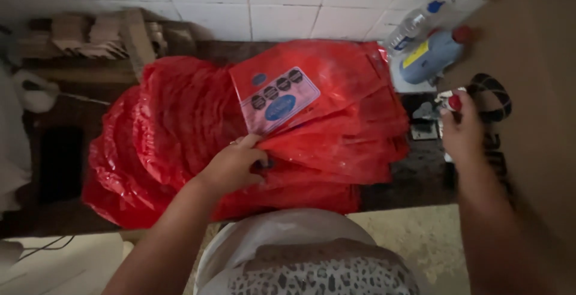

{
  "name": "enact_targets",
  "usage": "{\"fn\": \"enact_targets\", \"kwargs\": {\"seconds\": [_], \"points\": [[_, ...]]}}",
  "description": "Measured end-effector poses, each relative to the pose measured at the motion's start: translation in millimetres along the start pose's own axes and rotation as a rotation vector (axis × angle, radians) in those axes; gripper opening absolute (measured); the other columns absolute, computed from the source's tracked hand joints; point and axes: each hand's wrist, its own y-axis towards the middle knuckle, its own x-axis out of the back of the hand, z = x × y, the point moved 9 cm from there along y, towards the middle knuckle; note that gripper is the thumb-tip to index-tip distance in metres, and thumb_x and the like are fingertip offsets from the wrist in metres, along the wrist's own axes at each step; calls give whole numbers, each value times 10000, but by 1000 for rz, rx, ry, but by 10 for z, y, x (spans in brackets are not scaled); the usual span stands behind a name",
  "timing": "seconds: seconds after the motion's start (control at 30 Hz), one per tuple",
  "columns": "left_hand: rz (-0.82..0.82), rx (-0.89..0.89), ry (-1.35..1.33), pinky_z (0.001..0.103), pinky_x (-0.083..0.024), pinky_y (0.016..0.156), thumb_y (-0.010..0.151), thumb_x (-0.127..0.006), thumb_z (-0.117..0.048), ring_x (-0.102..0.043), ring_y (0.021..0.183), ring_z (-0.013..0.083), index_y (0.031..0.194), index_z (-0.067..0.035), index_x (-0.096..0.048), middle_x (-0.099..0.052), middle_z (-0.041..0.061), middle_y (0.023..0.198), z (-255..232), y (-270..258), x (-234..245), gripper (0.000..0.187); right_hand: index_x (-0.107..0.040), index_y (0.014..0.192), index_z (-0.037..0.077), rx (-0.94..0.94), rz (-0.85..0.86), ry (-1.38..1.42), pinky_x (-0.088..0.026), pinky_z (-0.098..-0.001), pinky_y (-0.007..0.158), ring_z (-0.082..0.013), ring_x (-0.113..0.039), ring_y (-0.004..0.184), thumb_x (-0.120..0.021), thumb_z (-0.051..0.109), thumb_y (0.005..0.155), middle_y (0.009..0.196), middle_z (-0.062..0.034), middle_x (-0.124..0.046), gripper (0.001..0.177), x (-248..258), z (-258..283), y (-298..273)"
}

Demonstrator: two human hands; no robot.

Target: Labeling individual red plastic bags from a stack using a handheld marking tool

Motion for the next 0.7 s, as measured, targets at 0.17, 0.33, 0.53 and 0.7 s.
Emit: {"fn": "enact_targets", "kwargs": {"seconds": [0.17,0.33,0.53,0.7], "points": [[-78,-45,52,428,-476,831,824,-808,-336,-586,992,269,829,-216,-751,-548,22,1068,116,69,-50,133,-513,1457,114,10,-166,265,-521,-365,915,-238,-579,1112,-597,102,1043,1325,-120,-575,423,216,420,-99],[-155,-49,-134,378,-500,819,894,-747,-241,-632,1011,238,856,-205,-740,-597,38,1099,80,59,85,53,-539,1349,217,-226,-44,791,-554,-265,722,-108,-613,988,-574,295,1066,1202,10,-604,296,-148,1347,-801],[-255,148,-270,466,-530,1047,986,-661,-299,-646,1208,328,1113,-216,-706,-595,51,1302,411,187,64,158,-727,1303,98,315,191,431,-613,-348,885,-270,-712,1135,-858,114,778,1222,-114,-739,542,-881,2312,-1544],[-379,127,-38,391,-594,904,1005,-618,-207,-695,1070,260,1140,-134,-584,-595,71,1138,470,228,27,157,-703,1302,110,758,103,222,-588,-446,814,-303,-702,912,-849,202,821,1019,-107,-695,511,-1291,2678,-1653]]}}
